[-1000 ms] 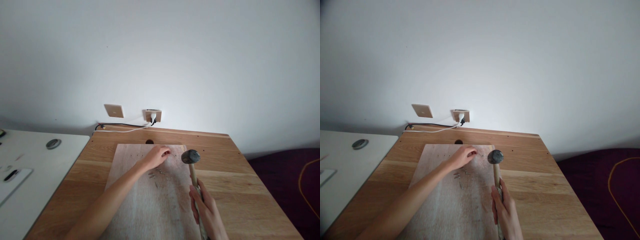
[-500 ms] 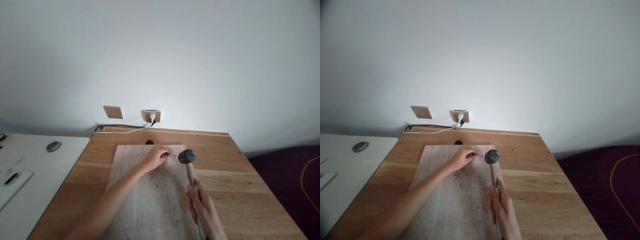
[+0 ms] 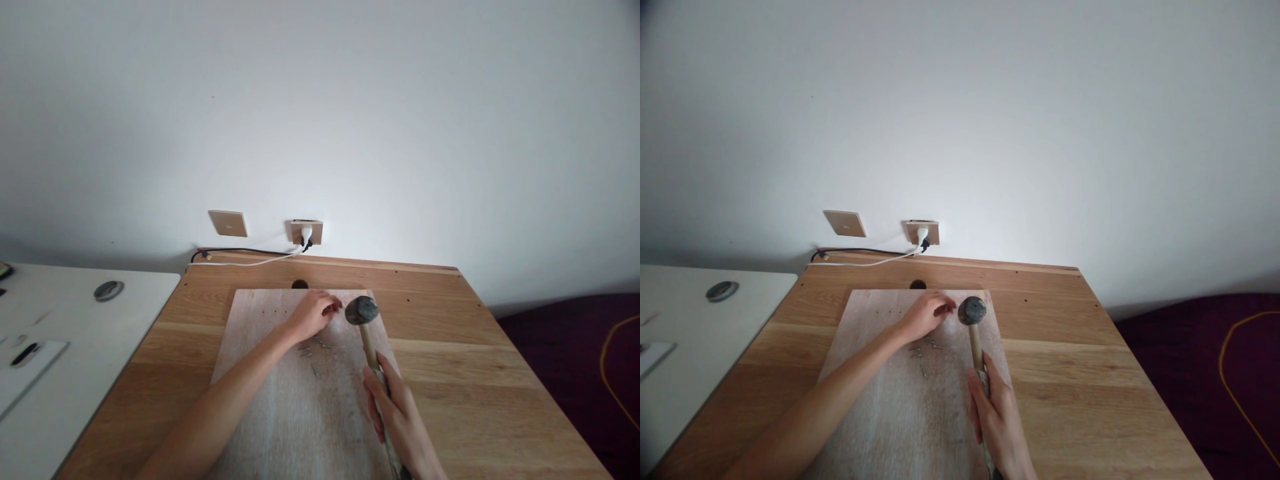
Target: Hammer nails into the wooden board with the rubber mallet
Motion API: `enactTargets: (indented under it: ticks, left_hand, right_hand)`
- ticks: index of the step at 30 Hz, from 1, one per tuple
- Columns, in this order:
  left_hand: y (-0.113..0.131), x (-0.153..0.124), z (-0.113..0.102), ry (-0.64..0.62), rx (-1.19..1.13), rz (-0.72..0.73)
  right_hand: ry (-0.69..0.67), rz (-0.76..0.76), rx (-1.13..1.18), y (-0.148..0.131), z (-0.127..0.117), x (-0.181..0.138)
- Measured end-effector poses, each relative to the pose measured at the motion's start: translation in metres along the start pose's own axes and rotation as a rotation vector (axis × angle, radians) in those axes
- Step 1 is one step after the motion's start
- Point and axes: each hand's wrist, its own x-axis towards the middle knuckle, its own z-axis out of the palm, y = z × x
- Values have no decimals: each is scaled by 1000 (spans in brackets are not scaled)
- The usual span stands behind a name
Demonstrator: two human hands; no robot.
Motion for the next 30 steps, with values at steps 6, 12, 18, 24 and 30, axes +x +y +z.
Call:
enactTargets:
  ticks: [6, 12, 18, 24, 30]
  left_hand:
    - [1, 2, 2, 6, -133, -97]
    - [14, -15, -31, -36, -13, -103]
    - [32, -49, -59, -289, 297, 70]
    - [28, -45, -46, -279, 264, 54]
    - [12, -25, -35, -25, -47, -145]
  right_hand:
    - [-50, -51, -72, -9, 10, 9]
    - [-45, -29, -120, -22, 16, 10]
    - [-32, -1, -111, -18, 19, 9]
    - [-16, -34, -68, -12, 18, 3]
    - [-18, -64, -27, -9, 14, 0]
